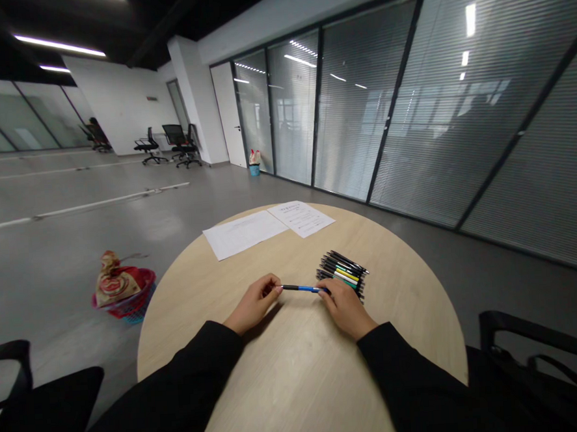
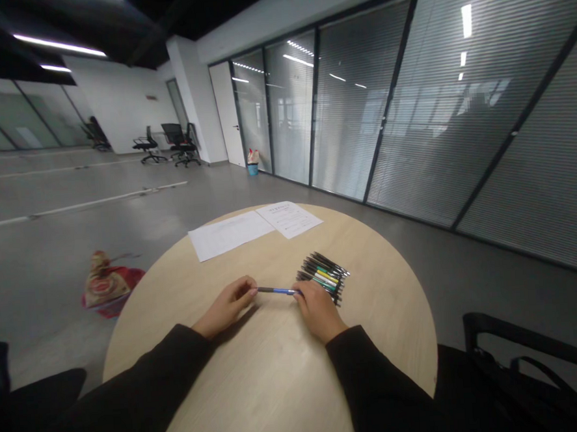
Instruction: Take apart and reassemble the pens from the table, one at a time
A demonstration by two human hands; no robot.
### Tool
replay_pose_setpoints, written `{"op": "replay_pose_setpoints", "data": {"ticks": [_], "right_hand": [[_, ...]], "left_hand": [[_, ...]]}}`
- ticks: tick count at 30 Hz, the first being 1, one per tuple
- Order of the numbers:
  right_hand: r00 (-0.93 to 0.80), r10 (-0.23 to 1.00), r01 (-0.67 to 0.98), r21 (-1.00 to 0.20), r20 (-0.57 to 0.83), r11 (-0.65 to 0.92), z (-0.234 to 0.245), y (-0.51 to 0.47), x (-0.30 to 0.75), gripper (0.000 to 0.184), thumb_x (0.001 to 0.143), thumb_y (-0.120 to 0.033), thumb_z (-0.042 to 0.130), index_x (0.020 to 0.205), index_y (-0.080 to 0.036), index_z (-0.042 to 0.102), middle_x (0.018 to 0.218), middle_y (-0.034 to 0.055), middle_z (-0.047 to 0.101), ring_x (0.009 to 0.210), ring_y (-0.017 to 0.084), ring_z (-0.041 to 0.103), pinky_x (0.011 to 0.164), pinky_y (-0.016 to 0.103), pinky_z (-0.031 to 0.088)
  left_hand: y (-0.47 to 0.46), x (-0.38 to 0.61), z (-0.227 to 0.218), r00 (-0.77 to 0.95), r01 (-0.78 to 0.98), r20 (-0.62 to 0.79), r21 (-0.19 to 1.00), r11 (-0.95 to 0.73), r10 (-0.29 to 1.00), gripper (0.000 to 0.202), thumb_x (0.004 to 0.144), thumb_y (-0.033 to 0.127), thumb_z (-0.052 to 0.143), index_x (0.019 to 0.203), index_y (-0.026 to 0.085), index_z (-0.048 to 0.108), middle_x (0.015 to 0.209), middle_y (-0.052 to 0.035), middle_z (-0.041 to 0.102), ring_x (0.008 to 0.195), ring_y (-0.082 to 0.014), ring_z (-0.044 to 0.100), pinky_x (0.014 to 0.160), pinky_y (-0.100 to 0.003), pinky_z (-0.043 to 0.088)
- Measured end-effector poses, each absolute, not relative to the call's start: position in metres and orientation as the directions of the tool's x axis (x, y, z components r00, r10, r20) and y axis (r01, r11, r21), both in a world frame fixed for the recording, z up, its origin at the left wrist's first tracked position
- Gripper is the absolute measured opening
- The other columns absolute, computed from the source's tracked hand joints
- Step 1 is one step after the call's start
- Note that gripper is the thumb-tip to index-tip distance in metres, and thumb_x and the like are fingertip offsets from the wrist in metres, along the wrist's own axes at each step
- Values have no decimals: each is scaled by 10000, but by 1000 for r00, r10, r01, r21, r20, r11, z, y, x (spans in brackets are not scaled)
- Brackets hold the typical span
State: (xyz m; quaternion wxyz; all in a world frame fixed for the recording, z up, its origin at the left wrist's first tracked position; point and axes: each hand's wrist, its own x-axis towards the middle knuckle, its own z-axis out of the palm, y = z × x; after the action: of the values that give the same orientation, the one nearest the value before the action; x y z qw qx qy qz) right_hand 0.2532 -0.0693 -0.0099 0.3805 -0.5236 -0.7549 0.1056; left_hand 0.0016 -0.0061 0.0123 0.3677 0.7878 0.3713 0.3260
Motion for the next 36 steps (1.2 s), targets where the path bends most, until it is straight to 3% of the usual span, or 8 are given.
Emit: {"op": "replay_pose_setpoints", "data": {"ticks": [3,6,8,13,16,20,26,36], "right_hand": [[-160,872,713,-557,463,427,-10,-69,253,148,963,-153,512,1034,-187,638,1004,85,687,970,235,605,884,374,478],[-159,873,716,-555,462,424,-10,-70,253,144,963,-149,515,1031,-187,636,1003,85,685,969,236,603,885,375,476],[-160,874,717,-555,458,422,-10,-70,252,143,965,-148,512,1025,-185,637,998,84,683,965,235,602,882,374,474],[-163,873,712,-557,461,427,-10,-69,252,151,970,-156,506,1031,-174,644,1003,91,686,969,231,603,888,374,476],[-168,873,706,-562,459,431,-11,-69,251,147,966,-161,518,1033,-170,649,1005,95,686,971,231,604,897,375,477],[-178,864,698,-559,470,448,-11,-70,251,143,968,-162,519,1029,-172,648,1003,93,685,968,229,601,902,375,476],[-180,865,699,-558,469,448,-10,-70,252,141,970,-160,515,1032,-175,641,999,88,678,966,229,597,893,370,474],[-162,867,699,-565,471,438,-13,-69,252,152,970,-162,505,1036,-176,641,1009,90,682,979,231,603,897,374,475]], "left_hand": [[-7,2,11,490,351,245,823,-447,836,278,895,428,588,1003,173,582,809,-4,558,713,-151,502,662,-260,405],[-8,2,10,478,369,204,836,-406,854,391,854,412,638,1152,167,575,840,-12,574,703,-151,508,654,-264,413],[-8,3,11,490,388,190,826,-408,851,390,840,420,651,1128,161,608,839,-20,585,699,-154,509,649,-267,410],[-10,5,17,507,455,207,760,-464,837,362,902,499,541,855,159,655,777,-31,597,702,-169,512,654,-276,389],[-11,6,18,483,480,190,759,-440,855,502,970,529,369,696,169,587,696,-30,576,685,-176,516,659,-283,381],[-9,5,15,453,524,163,747,-410,877,510,966,546,353,622,193,481,616,-2,510,614,-164,464,624,-285,344],[-7,5,14,473,489,203,749,-448,857,451,957,510,402,642,194,466,647,5,506,629,-158,453,630,-282,340],[-7,0,10,555,282,195,870,-403,808,241,940,425,529,901,188,505,726,33,490,646,-130,425,610,-245,343]]}}
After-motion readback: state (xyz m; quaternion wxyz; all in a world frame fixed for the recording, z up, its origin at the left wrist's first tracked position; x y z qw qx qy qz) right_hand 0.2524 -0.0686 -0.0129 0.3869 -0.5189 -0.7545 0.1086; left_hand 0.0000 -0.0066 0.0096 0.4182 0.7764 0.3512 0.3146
